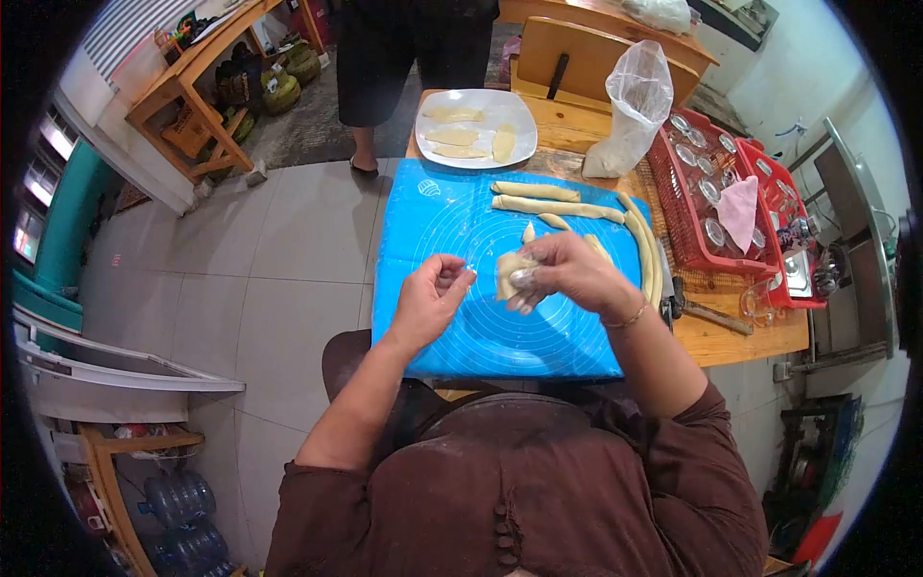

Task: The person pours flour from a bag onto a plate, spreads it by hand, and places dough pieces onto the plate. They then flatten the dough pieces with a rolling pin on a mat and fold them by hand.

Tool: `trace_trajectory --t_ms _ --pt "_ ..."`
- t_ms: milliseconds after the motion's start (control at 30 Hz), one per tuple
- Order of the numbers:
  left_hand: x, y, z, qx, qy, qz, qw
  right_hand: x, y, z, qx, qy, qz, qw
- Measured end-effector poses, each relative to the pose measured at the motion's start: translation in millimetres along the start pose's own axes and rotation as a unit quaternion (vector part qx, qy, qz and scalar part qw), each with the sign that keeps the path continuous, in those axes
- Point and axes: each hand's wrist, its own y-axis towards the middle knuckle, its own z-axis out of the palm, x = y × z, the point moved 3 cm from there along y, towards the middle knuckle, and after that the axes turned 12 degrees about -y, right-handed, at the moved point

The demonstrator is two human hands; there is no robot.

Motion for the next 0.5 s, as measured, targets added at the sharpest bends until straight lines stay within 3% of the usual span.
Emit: trace_trajectory --t_ms 33,67,100,167,200,333,400,500 --pt "0.1 0.6 -1.4 -0.048 0.161 0.086 0.982 9.1 -0.7 -7.7 0.001 0.0 0.0 1.0" --pt "0.9 0.0 -1.3 -0.094 0.316 0.169 0.929 19.4 -0.5 -18.0 -0.025 -0.023 -0.002 0.999" --pt "11.5 1.6 -2.0 -0.095 0.316 0.169 0.929 26.5 1.9 -29.7 -0.051 -0.046 -0.005 0.998" --pt "27.4 0.0 3.4 -0.091 0.465 0.256 0.843 34.8 12.1 -57.1 -0.078 -0.052 -0.018 0.995" --pt "29.3 -3.1 8.6 -0.074 0.487 0.204 0.846 37.9 19.9 -70.7 -0.1 -0.05 -0.033 0.993" --pt "28.6 -0.9 15.3 -0.059 0.531 0.198 0.822 56.7 60.4 -112.6 -0.173 -0.099 -0.007 0.98" --pt "29.1 -0.7 16.1 -0.057 0.543 0.202 0.813 61.7 91.9 -131.5 -0.223 -0.205 0.005 0.953" --pt "28.5 0.4 16.4 -0.053 0.539 0.19 0.818 59.7 152.4 -149.3 -0.225 -0.208 0.035 0.951"
